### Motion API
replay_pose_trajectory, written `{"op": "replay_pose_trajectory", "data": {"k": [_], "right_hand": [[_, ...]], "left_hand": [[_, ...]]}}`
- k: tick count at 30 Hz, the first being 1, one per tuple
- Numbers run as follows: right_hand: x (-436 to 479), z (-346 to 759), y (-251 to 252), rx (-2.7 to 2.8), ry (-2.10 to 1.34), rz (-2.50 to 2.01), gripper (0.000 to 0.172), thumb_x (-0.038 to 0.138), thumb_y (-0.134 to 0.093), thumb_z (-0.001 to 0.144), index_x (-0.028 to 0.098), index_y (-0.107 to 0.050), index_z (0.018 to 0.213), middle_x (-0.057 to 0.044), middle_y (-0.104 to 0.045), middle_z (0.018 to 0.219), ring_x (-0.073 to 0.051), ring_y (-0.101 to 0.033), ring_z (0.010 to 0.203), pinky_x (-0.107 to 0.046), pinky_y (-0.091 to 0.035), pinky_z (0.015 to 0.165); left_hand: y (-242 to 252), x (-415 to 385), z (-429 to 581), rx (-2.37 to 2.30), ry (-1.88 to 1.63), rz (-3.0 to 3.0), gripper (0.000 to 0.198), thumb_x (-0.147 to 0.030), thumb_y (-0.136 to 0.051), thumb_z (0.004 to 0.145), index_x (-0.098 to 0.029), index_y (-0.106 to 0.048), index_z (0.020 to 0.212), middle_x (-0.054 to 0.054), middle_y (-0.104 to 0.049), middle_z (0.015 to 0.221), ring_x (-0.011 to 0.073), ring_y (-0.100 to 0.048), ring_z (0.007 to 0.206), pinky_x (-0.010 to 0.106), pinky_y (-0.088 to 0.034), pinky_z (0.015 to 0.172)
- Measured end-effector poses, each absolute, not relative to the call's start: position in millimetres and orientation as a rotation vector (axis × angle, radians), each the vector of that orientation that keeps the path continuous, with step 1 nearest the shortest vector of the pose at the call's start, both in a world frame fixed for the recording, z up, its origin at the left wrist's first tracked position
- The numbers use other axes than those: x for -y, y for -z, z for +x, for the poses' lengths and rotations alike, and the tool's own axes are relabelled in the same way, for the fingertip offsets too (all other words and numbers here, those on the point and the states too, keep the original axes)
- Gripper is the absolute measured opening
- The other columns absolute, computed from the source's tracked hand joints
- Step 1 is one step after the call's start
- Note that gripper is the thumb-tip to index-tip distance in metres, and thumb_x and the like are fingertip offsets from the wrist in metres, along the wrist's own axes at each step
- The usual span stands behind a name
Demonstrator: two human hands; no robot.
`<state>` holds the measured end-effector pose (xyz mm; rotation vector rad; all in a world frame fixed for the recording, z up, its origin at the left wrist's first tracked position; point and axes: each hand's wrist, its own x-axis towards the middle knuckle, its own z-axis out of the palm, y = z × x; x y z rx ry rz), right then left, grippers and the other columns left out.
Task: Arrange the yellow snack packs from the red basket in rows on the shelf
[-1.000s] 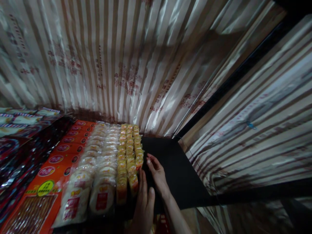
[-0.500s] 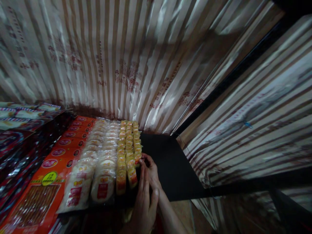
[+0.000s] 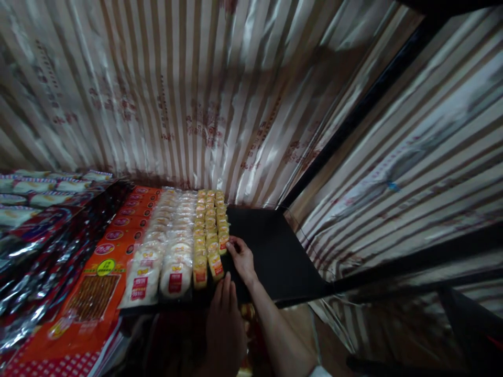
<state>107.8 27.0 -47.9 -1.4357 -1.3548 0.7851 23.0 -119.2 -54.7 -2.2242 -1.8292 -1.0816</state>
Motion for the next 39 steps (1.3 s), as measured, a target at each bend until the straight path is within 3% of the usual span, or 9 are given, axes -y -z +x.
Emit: {"op": "replay_pose_trajectory", "data": {"k": [9, 19, 28, 33, 39], "right_hand": [[-25.5, 106.5, 42.2, 1.417, -0.715, -1.449, 0.024, 0.041, -0.059, 0.076, 0.024, -0.068, 0.091, -0.002, -0.067, 0.086, -0.018, -0.063, 0.078, -0.030, -0.050, 0.074], [-28.8, 109.1, 47.7, 1.470, -0.671, -1.435, 0.026, 0.043, -0.057, 0.078, 0.024, -0.069, 0.090, -0.002, -0.067, 0.084, -0.018, -0.061, 0.075, -0.030, -0.049, 0.073], [-25.5, 108.3, 41.8, 1.467, -0.649, -1.427, 0.023, 0.041, -0.056, 0.079, 0.025, -0.070, 0.088, -0.002, -0.067, 0.081, -0.018, -0.061, 0.072, -0.030, -0.049, 0.069], [-26.5, 108.5, 43.4, 1.475, -0.630, -1.412, 0.023, 0.042, -0.057, 0.078, 0.027, -0.070, 0.089, -0.001, -0.067, 0.080, -0.018, -0.061, 0.072, -0.030, -0.049, 0.070], [-27.9, 108.8, 45.0, 1.492, -0.665, -1.420, 0.023, 0.043, -0.057, 0.078, 0.027, -0.069, 0.089, -0.001, -0.067, 0.082, -0.017, -0.061, 0.073, -0.029, -0.049, 0.072]], "left_hand": [[57.1, 105.7, -3.3, 1.551, 0.755, -2.272, 0.045, -0.016, -0.043, 0.078, -0.002, -0.057, 0.118, 0.019, -0.052, 0.133, 0.0296, -0.038, 0.132, 0.040, -0.042, 0.101], [75.1, 93.6, -15.1, 1.518, 0.731, -2.256, 0.047, -0.009, -0.038, 0.082, -0.002, -0.047, 0.127, 0.019, -0.049, 0.135, 0.0303, -0.029, 0.136, 0.044, -0.048, 0.097], [64.7, 85.2, -15.3, 1.525, 0.597, -2.227, 0.047, -0.018, -0.046, 0.078, 0.003, -0.056, 0.119, 0.025, -0.053, 0.129, 0.0363, -0.038, 0.130, 0.046, -0.042, 0.101], [55.2, 76.6, -16.7, 1.552, 0.554, -2.229, 0.049, -0.019, -0.043, 0.078, 0.002, -0.054, 0.121, 0.025, -0.051, 0.131, 0.0333, -0.039, 0.130, 0.050, -0.034, 0.106], [56.0, 68.4, -20.3, 1.507, 0.530, -2.258, 0.046, -0.017, -0.041, 0.079, -0.001, -0.057, 0.118, 0.021, -0.057, 0.126, 0.0312, -0.050, 0.122, 0.048, -0.039, 0.102]]}}
